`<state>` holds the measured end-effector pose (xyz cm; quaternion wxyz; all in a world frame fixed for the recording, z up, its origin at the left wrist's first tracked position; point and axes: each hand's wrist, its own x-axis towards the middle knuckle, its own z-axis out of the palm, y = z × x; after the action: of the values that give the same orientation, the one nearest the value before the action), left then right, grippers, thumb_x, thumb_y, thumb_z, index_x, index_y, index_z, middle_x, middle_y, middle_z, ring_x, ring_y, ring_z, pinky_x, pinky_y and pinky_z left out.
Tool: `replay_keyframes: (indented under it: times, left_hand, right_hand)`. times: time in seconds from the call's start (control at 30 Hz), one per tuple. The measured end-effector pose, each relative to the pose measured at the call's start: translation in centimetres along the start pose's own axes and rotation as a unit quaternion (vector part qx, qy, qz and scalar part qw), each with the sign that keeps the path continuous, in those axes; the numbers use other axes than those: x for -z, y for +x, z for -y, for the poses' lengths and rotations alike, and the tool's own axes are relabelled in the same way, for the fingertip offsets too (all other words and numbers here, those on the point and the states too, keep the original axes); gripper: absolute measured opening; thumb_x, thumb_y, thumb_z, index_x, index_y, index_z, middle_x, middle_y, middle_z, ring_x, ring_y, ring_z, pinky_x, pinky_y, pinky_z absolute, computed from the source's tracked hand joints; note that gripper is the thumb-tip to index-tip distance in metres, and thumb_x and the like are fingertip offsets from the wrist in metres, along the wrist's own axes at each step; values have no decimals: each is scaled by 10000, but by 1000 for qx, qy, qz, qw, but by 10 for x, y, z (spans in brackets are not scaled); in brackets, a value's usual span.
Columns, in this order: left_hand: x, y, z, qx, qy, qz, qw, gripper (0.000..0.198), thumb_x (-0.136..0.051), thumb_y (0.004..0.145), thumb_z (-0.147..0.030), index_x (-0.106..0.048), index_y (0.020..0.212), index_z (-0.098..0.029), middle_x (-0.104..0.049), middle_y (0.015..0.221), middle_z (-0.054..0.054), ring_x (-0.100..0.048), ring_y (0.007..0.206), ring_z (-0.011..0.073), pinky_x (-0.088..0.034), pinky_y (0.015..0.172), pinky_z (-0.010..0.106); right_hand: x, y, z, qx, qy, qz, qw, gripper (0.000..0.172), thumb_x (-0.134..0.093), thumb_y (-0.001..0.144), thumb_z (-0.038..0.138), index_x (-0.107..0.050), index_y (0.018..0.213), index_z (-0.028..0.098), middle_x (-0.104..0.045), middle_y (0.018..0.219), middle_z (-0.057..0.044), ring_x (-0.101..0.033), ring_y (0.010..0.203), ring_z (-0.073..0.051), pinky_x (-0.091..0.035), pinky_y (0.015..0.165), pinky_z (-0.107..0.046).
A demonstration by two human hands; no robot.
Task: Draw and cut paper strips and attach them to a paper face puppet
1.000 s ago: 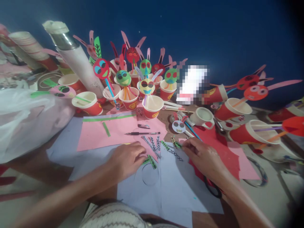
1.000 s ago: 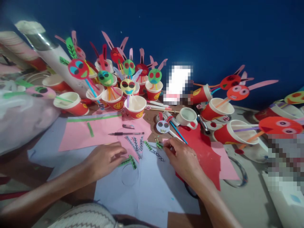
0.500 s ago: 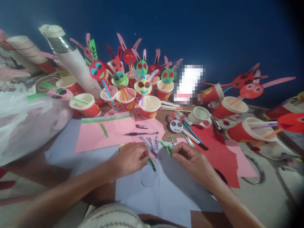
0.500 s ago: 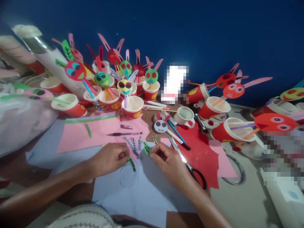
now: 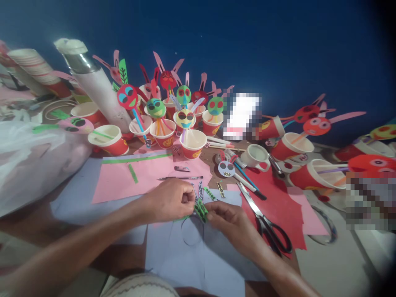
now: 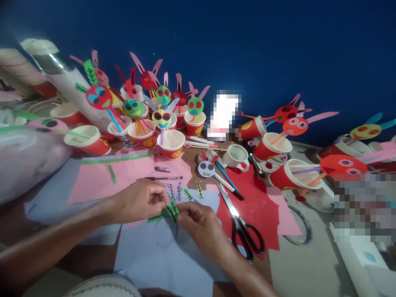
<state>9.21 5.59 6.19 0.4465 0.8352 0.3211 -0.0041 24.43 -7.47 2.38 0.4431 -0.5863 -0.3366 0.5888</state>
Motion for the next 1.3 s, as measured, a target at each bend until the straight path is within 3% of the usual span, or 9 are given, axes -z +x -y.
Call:
replay_keyframes:
  times: [0.17, 0.37, 0.5, 0.63, 0.73, 0.87, 1.03, 1.17, 1.3]
  left_hand:
    - [0, 3, 2, -3, -14, -2, 1000, 102, -508, 619, -164, -607, 600, -175, -570, 519, -35, -501, 500, 119, -318, 437, 191]
    - [-2, 7, 8, -2, -46, 16, 999, 114, -496, 611, -139, -604, 626, -170, -514, 509, -52, -449, 495, 103, -298, 433, 189]
    - [0, 6, 5, -5, -123, 3, 992, 117, -517, 715, -195, -610, 653, -159, -511, 555, -41, -447, 534, 98, -328, 479, 189]
    - [-9, 1, 4, 50, -280, -29, 958, 323, -487, 830, -413, -647, 889, -139, -471, 527, -44, -389, 443, 78, -315, 431, 194]
    - [-24, -4, 2, 89, -369, -15, 925, 407, -535, 789, -472, -622, 970, -117, -433, 460, -62, -380, 392, 76, -321, 392, 192]
    - [-41, -6, -6, 113, -381, -28, 917, 278, -630, 702, -374, -602, 839, -135, -444, 465, -70, -398, 408, 69, -341, 386, 177]
    - [-47, -3, -10, 97, -394, -59, 912, 162, -597, 714, -295, -526, 661, -159, -450, 445, -73, -400, 394, 56, -328, 385, 165]
    - [-48, -1, -8, 77, -443, -57, 891, 158, -584, 726, -297, -512, 668, -169, -462, 443, -71, -413, 386, 70, -357, 376, 177]
    - [-50, 0, -6, 78, -427, -61, 899, 141, -571, 743, -282, -517, 681, -167, -482, 431, -72, -416, 360, 63, -332, 371, 172]
  right_hand:
    - [-1, 0, -4, 22, -51, -10, 998, 192, -575, 807, 357, -627, 811, 173, -505, 694, 20, -421, 634, -113, -327, 575, -232]
    - [-2, -1, -9, 43, -128, -20, 991, 205, -506, 854, 315, -531, 708, 172, -365, 604, 48, -311, 567, -96, -261, 514, -225]
    - [-3, 0, -6, 42, -120, -36, 991, 237, -493, 854, 349, -478, 684, 184, -350, 592, 56, -296, 546, -92, -246, 496, -221]
    - [-3, 1, 2, 41, -50, -60, 996, 271, -530, 818, 411, -467, 674, 191, -337, 584, 60, -280, 522, -88, -233, 474, -216]
    - [-4, 1, 7, 48, -29, -82, 995, 276, -547, 802, 430, -491, 685, 186, -370, 594, 50, -304, 529, -91, -254, 483, -218]
    - [-5, -2, 10, 56, -39, -99, 993, 252, -555, 788, 396, -511, 671, 177, -397, 586, 43, -328, 543, -95, -275, 504, -225]
    - [-6, -2, 10, 55, -37, -92, 994, 234, -561, 777, 368, -539, 653, 170, -424, 574, 41, -363, 546, -97, -299, 512, -228]
    - [-3, -1, 9, 44, -3, -103, 994, 234, -619, 736, 390, -569, 671, 170, -508, 570, 28, -439, 537, -102, -348, 505, -226]
    - [-2, 1, 9, 24, 35, -114, 993, 294, -667, 693, 456, -585, 705, 174, -545, 539, 23, -432, 456, -88, -329, 436, -218]
